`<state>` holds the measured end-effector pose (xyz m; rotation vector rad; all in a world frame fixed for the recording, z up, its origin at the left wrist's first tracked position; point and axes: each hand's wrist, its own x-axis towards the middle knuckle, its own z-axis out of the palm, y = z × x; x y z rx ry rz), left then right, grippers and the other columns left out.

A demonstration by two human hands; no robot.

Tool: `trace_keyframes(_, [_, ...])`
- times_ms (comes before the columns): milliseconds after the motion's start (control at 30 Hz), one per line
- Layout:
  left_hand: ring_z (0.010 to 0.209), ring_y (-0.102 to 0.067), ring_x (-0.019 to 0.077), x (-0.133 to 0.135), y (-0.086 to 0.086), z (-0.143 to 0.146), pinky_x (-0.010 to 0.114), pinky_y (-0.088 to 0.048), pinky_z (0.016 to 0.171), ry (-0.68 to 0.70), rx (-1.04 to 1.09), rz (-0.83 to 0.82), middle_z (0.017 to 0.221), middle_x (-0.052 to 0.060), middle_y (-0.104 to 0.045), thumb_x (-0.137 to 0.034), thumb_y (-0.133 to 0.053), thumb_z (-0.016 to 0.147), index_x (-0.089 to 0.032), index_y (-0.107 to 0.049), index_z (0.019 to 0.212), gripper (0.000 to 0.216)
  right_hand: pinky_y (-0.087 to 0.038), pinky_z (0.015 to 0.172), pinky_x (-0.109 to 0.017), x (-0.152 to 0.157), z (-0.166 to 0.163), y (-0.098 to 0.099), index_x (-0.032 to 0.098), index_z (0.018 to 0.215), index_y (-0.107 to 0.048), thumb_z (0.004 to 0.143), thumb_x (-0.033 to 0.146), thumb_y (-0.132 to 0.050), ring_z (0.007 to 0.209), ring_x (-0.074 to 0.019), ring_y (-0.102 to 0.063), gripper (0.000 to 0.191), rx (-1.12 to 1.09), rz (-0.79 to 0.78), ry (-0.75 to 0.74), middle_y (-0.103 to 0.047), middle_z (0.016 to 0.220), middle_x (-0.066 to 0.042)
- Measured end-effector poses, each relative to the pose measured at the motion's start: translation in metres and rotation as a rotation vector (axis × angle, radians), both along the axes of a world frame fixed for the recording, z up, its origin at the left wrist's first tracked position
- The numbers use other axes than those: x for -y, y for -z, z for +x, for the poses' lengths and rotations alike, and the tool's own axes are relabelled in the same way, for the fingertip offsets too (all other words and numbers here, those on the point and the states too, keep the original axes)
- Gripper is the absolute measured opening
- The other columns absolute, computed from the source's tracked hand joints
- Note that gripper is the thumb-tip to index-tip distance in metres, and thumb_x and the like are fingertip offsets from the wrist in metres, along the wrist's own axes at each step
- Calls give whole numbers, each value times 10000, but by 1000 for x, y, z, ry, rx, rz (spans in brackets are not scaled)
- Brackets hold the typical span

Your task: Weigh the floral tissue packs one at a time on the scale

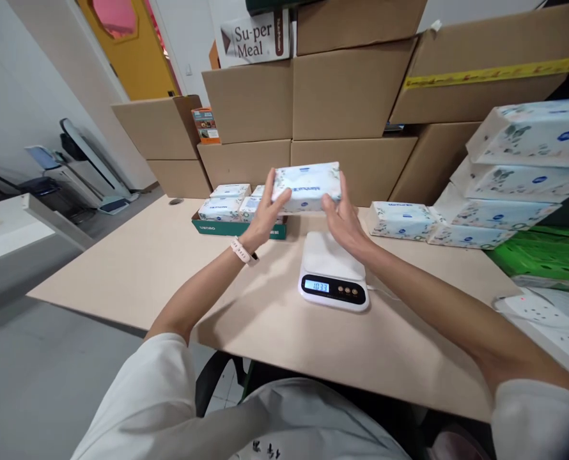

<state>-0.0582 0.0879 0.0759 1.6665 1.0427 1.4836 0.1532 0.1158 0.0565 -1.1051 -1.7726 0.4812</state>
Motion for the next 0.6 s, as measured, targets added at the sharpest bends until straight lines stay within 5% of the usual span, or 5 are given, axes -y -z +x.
trace_keyframes(133, [1685, -265, 315, -63, -26, -39, 442, -307, 1357, -78, 110, -19, 1818, 91, -226, -553, -797, 836, -195, -323, 1696, 1045, -285, 1377, -460, -50, -57, -29, 196, 1736, -31, 1021, 663, -297, 1682, -217, -298, 895, -27, -67, -126, -217, 1827, -76])
trace_keyframes(267, [1635, -385, 292, -118, -28, -75, 361, -379, 1312, -170, 134, -90, 1773, 112, -348, -264, -825, 773, -156, -388, 1677, 1010, -282, 1374, -387, -94, -101, -34, 132, 1732, 80, 1072, 524, -185, 1697, -170, -248, 812, 99, -184, -94, -123, 1845, -71])
trace_keyframes(467, [1637, -381, 318, -158, -3, -96, 399, -312, 1350, -313, 12, -244, 1746, 137, -396, -254, -828, 804, -175, -522, 1612, 868, -356, 1329, -559, -130, -130, -16, 214, 1752, 34, 1075, 465, -187, 1632, -290, -407, 754, 226, -294, -44, -268, 1812, -89])
trace_keyframes(600, [1699, -207, 337, -154, -3, -92, 442, -149, 1401, -372, -73, -232, 1749, 145, -393, -286, -841, 825, -139, -599, 1531, 761, -329, 1318, -635, -127, -105, -9, 266, 1748, -127, 1058, 525, -302, 1588, -349, -460, 757, 307, -279, -50, -379, 1769, -67])
